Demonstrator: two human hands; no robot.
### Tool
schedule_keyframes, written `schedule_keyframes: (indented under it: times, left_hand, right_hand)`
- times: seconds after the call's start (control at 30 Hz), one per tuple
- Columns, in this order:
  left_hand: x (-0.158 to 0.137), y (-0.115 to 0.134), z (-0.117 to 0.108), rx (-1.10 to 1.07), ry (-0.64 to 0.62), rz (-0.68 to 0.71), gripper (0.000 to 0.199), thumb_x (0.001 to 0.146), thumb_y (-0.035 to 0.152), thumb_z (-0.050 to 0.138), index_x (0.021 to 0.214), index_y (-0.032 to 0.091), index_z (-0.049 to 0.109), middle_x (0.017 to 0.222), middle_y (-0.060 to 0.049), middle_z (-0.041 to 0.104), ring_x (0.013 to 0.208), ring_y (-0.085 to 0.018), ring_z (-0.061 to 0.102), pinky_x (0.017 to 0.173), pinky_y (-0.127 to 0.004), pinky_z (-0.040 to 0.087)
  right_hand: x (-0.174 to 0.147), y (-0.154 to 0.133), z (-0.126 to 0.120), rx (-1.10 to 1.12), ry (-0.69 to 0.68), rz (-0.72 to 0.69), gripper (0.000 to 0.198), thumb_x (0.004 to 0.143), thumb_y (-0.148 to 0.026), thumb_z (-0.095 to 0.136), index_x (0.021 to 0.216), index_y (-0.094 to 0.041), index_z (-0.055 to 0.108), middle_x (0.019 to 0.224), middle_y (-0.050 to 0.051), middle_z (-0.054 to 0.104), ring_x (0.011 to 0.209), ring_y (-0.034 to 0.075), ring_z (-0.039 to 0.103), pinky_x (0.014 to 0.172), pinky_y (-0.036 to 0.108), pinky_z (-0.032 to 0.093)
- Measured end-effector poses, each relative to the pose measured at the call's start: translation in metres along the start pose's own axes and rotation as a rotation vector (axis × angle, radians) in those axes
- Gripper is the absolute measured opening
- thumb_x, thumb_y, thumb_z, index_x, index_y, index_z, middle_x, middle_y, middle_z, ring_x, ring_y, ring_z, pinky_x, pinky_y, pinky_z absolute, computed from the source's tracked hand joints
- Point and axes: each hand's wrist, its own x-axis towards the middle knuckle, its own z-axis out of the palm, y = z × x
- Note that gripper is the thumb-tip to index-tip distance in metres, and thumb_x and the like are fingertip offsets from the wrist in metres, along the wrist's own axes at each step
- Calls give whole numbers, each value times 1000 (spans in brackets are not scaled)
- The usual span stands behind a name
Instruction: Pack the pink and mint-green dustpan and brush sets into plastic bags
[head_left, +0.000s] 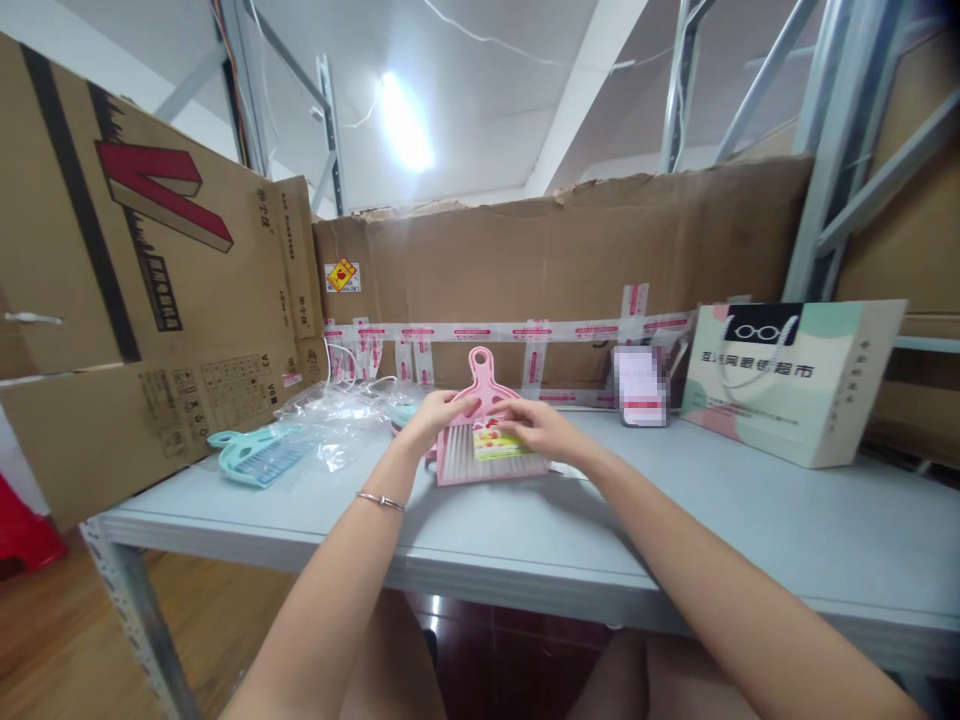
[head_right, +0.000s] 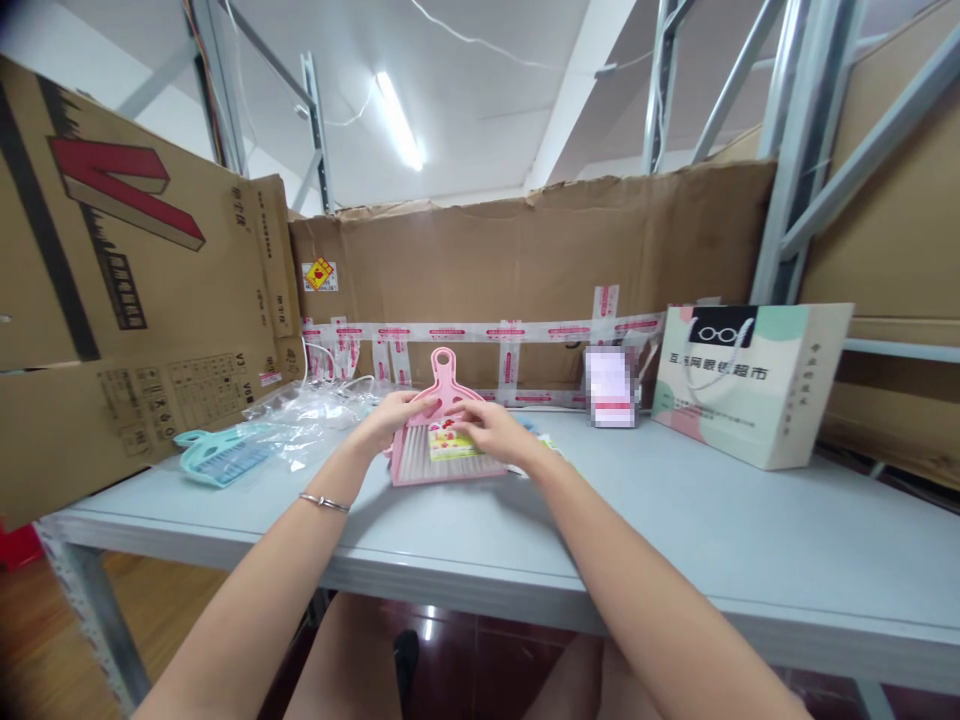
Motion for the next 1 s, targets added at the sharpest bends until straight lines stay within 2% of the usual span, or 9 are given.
schedule_keyframes:
  times: [0.13,0.27,0.43,0.53,0.63,0.7,0.77,0.9,1.0]
  left_hand:
    - [0,-2,2,-48,-12,-128,49,58,56,71,72,10,63,57,-2,61,54,-14,55,53,-26,40]
    - [-5,2,2,-124,-98,-129,50,65,60,64,85,13,63,60,-2,61,51,-11,54,51,-24,40]
    - [-12,7,2,-64,-331,-19,50,60,37,78,102,15,61,82,-5,66,69,-15,60,65,-27,47]
    - [-11,6,0,-19,-289,42,60,51,23,82,105,13,59,96,-8,65,84,-19,61,76,-32,48]
    - [-7,6,-2,-72,-234,78,58,53,21,80,107,12,59,99,-10,65,88,-22,61,81,-35,48]
    - [-6,8,-2,-184,-190,138,58,56,22,78,109,14,58,100,-10,66,90,-23,62,82,-36,48]
    - [-5,9,3,-305,-115,219,61,57,26,78,113,16,56,103,-10,67,92,-25,63,83,-37,49]
    - [-2,9,15,-316,-45,325,66,58,32,77,117,16,52,110,-10,64,97,-26,61,85,-39,48]
    - [3,9,11,-60,68,320,53,71,40,66,116,14,52,111,-13,62,101,-25,59,88,-39,46]
  right_hand:
    - [2,9,21,-174,65,-119,18,76,-22,53,93,-19,55,66,-4,53,63,12,51,65,27,43]
    - [2,15,25,-323,133,-170,15,76,-21,54,90,-20,50,72,-1,53,69,15,51,67,29,42]
    - [2,20,30,-461,277,-193,16,76,-25,57,88,-20,49,83,5,57,78,19,51,72,33,40]
    - [1,20,30,-563,394,-126,23,72,-32,62,88,-19,50,89,8,58,84,23,50,76,36,38]
    - [3,14,22,-546,642,-55,45,64,-44,69,97,-19,51,105,12,55,100,29,47,85,43,36]
    - [5,10,16,-363,863,20,64,55,-47,75,106,-18,49,117,15,50,112,31,43,91,44,35]
    - [7,5,13,17,916,167,70,52,-46,77,109,-19,47,119,14,51,113,29,45,90,41,39]
    - [10,-3,17,878,454,424,44,63,-39,73,98,-20,56,101,7,65,92,22,61,76,35,50]
    - [11,-4,18,1117,477,378,25,68,-20,70,91,-18,60,90,3,70,80,17,65,72,31,54]
